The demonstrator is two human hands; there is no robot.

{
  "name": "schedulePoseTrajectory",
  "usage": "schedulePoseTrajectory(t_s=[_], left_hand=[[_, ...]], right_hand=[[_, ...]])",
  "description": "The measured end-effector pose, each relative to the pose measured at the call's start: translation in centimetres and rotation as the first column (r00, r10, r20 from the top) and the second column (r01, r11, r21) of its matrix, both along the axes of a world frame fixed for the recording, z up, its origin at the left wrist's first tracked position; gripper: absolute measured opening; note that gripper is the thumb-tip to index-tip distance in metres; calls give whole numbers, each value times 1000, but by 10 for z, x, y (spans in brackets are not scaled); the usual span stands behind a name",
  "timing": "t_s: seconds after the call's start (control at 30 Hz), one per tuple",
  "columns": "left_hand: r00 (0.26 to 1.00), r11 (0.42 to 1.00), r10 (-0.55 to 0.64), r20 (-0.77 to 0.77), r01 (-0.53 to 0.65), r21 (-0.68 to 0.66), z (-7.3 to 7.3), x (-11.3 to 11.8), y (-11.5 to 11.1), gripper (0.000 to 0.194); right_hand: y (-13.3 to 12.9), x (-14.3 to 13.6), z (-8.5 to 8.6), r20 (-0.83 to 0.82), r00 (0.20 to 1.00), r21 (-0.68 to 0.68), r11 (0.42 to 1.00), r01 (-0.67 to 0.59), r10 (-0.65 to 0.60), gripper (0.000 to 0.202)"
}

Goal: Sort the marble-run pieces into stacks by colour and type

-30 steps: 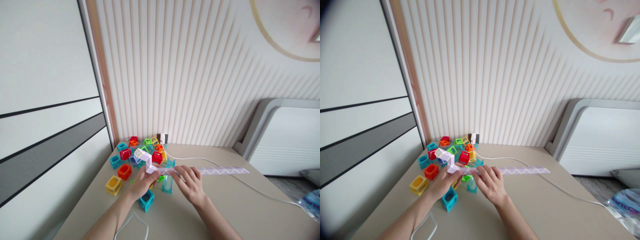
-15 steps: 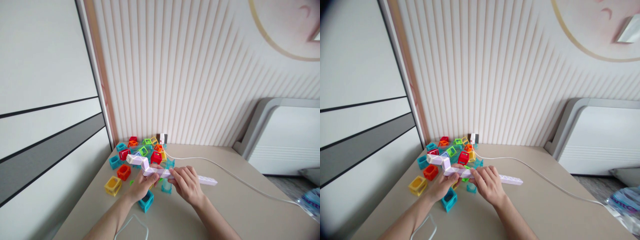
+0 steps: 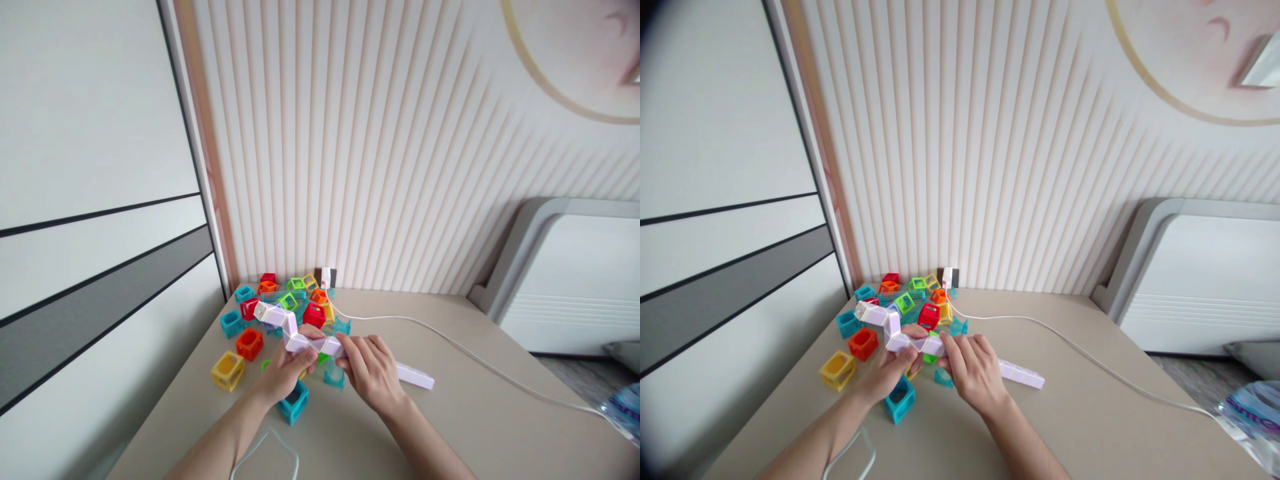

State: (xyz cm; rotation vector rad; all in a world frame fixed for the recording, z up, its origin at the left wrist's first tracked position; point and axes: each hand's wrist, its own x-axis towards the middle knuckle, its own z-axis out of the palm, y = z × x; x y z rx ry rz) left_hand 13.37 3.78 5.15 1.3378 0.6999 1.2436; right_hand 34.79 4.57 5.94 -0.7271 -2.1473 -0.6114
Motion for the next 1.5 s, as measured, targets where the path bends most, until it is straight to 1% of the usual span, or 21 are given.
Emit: schedulePoseTrajectory(t_s=[0.07, 0.13, 0.23, 0.3, 0.43, 0.57, 0.7, 0.83, 0.97, 1.07, 1.2, 1.27, 1.33, 1.37, 1.5], left_hand=[[998, 1000, -14, 68, 16, -25, -3, -1, 2, 40], [988, 999, 0, 157, 8, -51, -6, -3, 6, 39], [959, 995, 68, 273, -46, -88, -7, -6, 11, 42], [951, 992, 98, 294, -69, -107, -5, -8, 13, 44], [962, 993, 78, 261, -52, -106, -4, -7, 12, 45], [970, 994, 87, 226, -69, -88, -12, -7, 13, 43], [969, 994, 109, 221, -99, -54, -18, -7, 15, 41], [962, 992, 124, 245, -112, -60, -17, -6, 16, 42], [963, 989, 146, 225, -139, -48, -17, -4, 15, 47], [967, 982, 185, 175, -188, 1, -14, -3, 12, 51], [965, 966, 250, 77, -254, 51, -2, -2, 6, 53], [958, 957, 281, 56, -284, 61, 3, -1, 3, 52], [962, 962, 266, 64, -269, 45, 4, 0, 3, 49], [968, 970, 240, 74, -243, 25, 4, 1, 4, 47], [988, 993, 88, 124, -77, -92, -5, 2, 9, 38]], right_hand=[[1, -1, -1, 8, 1000, -2, 1000, -5, 5, 34], [3, -2, -1, 4, 1000, 4, 1000, 19, -19, 32], [8, -2, -3, -23, 994, 0, 995, 102, -102, 30], [10, 0, -4, -40, 990, -16, 990, 137, -138, 28], [12, 5, -4, -63, 989, -44, 990, 135, -137, 27], [13, 8, -5, -46, 994, -75, 992, 99, -103, 28], [13, 7, -4, -27, 993, -110, 987, 114, -118, 29], [11, 4, -2, -27, 993, -100, 988, 113, -116, 31], [9, -1, -4, -20, 996, -139, 987, 79, -82, 35], [8, -3, -5, -19, 998, -171, 984, 58, -62, 35], [7, -4, -4, -1, 1000, -178, 984, 30, -30, 34], [6, -5, -3, 1, 1000, -176, 984, 20, -21, 33], [6, -7, -3, -7, 1000, -172, 985, 21, -22, 33], [6, -7, -3, -9, 1000, -168, 986, 20, -21, 33], [5, -9, -4, -2, 1000, -146, 989, 17, -17, 34]])
